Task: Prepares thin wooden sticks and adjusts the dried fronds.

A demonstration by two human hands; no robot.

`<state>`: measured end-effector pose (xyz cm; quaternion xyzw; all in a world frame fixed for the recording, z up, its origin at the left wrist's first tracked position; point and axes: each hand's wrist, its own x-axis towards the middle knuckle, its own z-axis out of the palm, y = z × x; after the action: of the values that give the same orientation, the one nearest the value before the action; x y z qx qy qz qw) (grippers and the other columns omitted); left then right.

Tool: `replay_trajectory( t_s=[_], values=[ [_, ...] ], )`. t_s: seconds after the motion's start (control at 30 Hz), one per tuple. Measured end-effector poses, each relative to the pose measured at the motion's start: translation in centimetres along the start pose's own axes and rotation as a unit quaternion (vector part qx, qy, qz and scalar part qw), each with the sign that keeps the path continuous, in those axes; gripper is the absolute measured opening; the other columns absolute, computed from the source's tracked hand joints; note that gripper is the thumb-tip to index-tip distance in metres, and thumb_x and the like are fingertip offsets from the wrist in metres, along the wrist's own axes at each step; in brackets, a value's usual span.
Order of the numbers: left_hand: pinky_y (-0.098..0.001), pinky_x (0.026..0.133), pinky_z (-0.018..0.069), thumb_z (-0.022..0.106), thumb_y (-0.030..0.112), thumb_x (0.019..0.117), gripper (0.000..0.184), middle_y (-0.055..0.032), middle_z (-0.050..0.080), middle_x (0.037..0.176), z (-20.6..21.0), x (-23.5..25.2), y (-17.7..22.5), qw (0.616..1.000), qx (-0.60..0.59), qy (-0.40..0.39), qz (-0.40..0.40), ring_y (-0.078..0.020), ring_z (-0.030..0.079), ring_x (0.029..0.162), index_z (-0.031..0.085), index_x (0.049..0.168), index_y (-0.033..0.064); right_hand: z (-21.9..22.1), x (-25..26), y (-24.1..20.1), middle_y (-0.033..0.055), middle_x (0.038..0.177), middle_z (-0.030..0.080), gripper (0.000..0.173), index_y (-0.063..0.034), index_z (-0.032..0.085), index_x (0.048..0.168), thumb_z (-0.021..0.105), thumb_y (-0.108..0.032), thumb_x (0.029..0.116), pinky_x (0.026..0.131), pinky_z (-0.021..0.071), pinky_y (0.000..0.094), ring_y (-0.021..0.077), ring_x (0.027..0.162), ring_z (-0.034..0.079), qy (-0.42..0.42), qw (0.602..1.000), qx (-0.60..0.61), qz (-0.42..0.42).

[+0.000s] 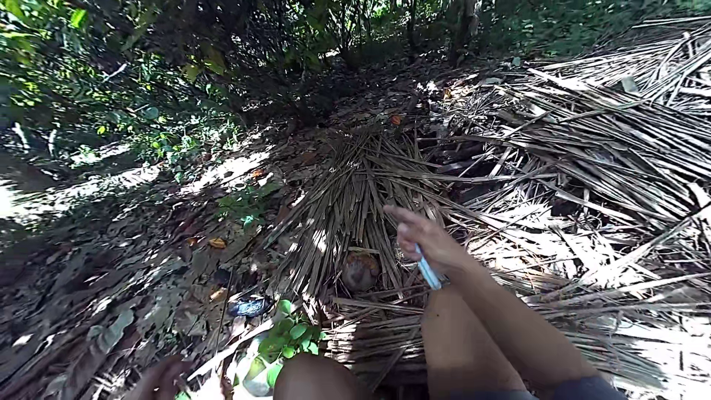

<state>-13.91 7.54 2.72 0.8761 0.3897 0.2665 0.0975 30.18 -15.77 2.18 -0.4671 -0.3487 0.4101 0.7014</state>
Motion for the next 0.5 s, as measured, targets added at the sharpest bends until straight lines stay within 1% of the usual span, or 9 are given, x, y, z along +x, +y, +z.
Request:
replay_trajectory(
  t_s=[0.03,0.07,0.1,0.13,0.2,0.27,0.33,0.43,0.5],
  values=[
    [-0.0448,0.088,0.0574,0.044,0.013,0.1084,0.035,-0.0261,0.069,0.104,-1.4,1.1,0.6,0.996,-0.025,0.086,0.020,-0.0269,0.071,0.093,0.059,0.118,-0.0166,2.1,-0.3,1.1,-0.0074,0.071,0.049,0.050,-0.0087,0.036,0.155,0.044,-0.015,0.1062,0.052,0.0425,0.0183,0.0015,0.054,0.046,-0.052,0.998,-0.010,0.042],
    [-0.0346,0.086,0.0575,0.044,0.010,0.1083,0.032,-0.0188,0.068,0.100,-2.4,1.9,1.6,0.983,-0.070,0.162,0.049,-0.0161,0.068,0.090,0.058,0.116,-0.0172,4.3,-0.8,2.2,-0.0073,0.072,0.050,0.050,-0.0067,0.037,0.155,0.045,-0.015,0.1063,0.052,0.0420,0.0183,0.0012,0.054,0.045,-0.103,0.992,-0.013,0.072],
    [-0.0274,0.083,0.0568,0.043,0.007,0.1077,0.025,-0.0078,0.067,0.097,-2.9,2.4,3.0,0.963,-0.128,0.221,0.084,-0.0070,0.066,0.088,0.057,0.112,-0.0139,6.2,-1.3,3.2,-0.0067,0.073,0.051,0.049,-0.0063,0.038,0.154,0.046,-0.016,0.1063,0.052,0.0421,0.0184,0.0009,0.055,0.046,-0.151,0.984,-0.015,0.092],
    [-0.0248,0.082,0.0576,0.043,0.004,0.1067,0.018,0.0020,0.068,0.096,-2.7,2.5,4.6,0.940,-0.191,0.259,0.116,-0.0029,0.067,0.088,0.057,0.111,-0.0064,8.0,-1.8,4.0,-0.0063,0.073,0.051,0.048,-0.0062,0.040,0.153,0.046,-0.016,0.1061,0.052,0.0418,0.0184,0.0007,0.055,0.046,-0.195,0.975,-0.012,0.103],
    [-0.0260,0.086,0.0588,0.044,0.007,0.1076,0.018,0.0107,0.073,0.101,-0.8,1.7,8.3,0.899,-0.308,0.273,0.147,-0.0040,0.070,0.094,0.061,0.112,0.0117,10.6,-2.4,5.3,-0.0068,0.072,0.049,0.046,-0.0065,0.042,0.151,0.045,-0.016,0.1058,0.052,0.0415,0.0181,0.0006,0.055,0.045,-0.249,0.961,0.027,0.120],
    [-0.0247,0.087,0.0593,0.046,0.017,0.1091,0.020,0.0138,0.075,0.105,2.3,0.5,11.8,0.870,-0.392,0.260,0.149,-0.0047,0.072,0.096,0.063,0.114,0.0267,11.4,-2.2,6.2,-0.0091,0.070,0.048,0.047,-0.0090,0.041,0.151,0.043,-0.018,0.1057,0.051,0.0414,0.0164,-0.0001,0.053,0.046,-0.256,0.952,0.107,0.131],
    [-0.0244,0.087,0.0602,0.047,0.026,0.1089,0.018,0.0143,0.075,0.105,4.9,-0.8,13.9,0.845,-0.460,0.240,0.131,-0.0053,0.073,0.096,0.063,0.114,0.0341,10.6,-1.8,6.6,-0.0106,0.068,0.048,0.048,-0.0123,0.039,0.153,0.043,-0.020,0.1059,0.050,0.0416,0.0162,-0.0005,0.053,0.046,-0.220,0.951,0.180,0.119],
    [-0.0269,0.089,0.0604,0.050,0.029,0.1074,0.014,0.0098,0.076,0.103,7.2,-2.8,13.5,0.798,-0.549,0.241,0.068,-0.0082,0.073,0.098,0.063,0.111,0.0329,8.0,-1.5,6.3,-0.0110,0.064,0.047,0.042,-0.0122,0.042,0.149,0.041,-0.020,0.1072,0.050,0.0425,0.0179,0.0004,0.050,0.045,-0.100,0.966,0.224,0.083],
    [-0.0273,0.088,0.0608,0.044,0.023,0.1097,0.016,0.0069,0.077,0.103,7.8,-4.5,13.1,0.775,-0.590,0.225,-0.032,-0.0096,0.074,0.098,0.059,0.109,0.0274,5.8,-1.4,6.0,-0.0098,0.064,0.047,0.039,-0.0103,0.042,0.146,0.038,-0.015,0.1081,0.049,0.0428,0.0168,0.0006,0.049,0.045,-0.043,0.971,0.225,0.068]
  ],
)
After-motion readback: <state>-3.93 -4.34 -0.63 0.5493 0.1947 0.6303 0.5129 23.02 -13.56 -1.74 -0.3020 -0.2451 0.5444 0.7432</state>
